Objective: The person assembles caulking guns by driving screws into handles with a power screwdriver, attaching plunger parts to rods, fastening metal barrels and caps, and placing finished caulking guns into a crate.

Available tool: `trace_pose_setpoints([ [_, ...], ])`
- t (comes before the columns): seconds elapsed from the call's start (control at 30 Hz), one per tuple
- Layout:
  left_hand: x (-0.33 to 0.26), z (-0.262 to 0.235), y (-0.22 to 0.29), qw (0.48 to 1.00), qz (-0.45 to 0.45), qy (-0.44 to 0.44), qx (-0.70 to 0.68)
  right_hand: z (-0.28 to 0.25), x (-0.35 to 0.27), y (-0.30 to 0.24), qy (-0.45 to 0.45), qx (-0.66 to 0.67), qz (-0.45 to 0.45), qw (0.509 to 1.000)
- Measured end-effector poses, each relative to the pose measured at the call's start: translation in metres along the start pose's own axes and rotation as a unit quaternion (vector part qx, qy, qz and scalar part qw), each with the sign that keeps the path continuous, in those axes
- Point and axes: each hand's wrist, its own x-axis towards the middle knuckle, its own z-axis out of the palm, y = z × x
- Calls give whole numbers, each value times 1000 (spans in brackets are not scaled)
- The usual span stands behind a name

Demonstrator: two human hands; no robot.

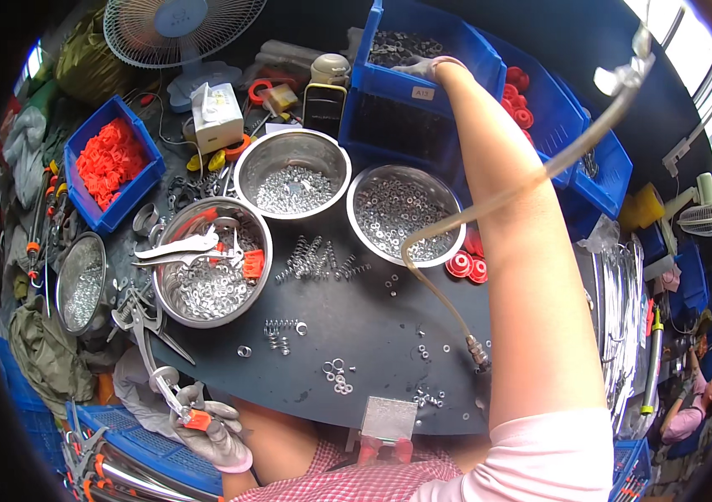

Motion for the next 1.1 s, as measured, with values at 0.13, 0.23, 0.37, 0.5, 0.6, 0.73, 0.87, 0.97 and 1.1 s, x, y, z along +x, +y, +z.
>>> trace_pose_setpoints([
  [0.13, 1, 7, 4, 999, 6, 38, 28, 0, 15, 2, -5, 19, -42, 999],
  [0.23, 1, 2, 4, 999, 6, 36, 30, -3, 41, 19, 7, -254, -239, 937],
  [0.37, 0, 2, -3, 997, 11, 58, 49, 14, 40, 3, 5, 19, -123, 992],
  [0.5, 3, 9, -10, 995, 36, 72, 50, -2, -4, -12, 131, 9, -64, 989],
  [0.6, 0, 1, 5, 998, -3, 19, 61, -10, -8, -3, 249, 76, -35, 965],
  [0.73, -6, -18, 15, 994, 52, 13, 94, -17, -32, -8, 323, 210, -59, 921],
  [0.87, -7, -21, 18, 996, 62, 1, 69, -41, -64, 4, 327, 462, -103, 818],
  [0.97, -3, -10, 35, 996, 55, -12, 69, -34, -175, 1, 204, 591, -87, 776],
  [1.1, -4, -6, 56, 996, 52, -77, -19, 24, -241, 124, -107, 588, -122, 792],
])
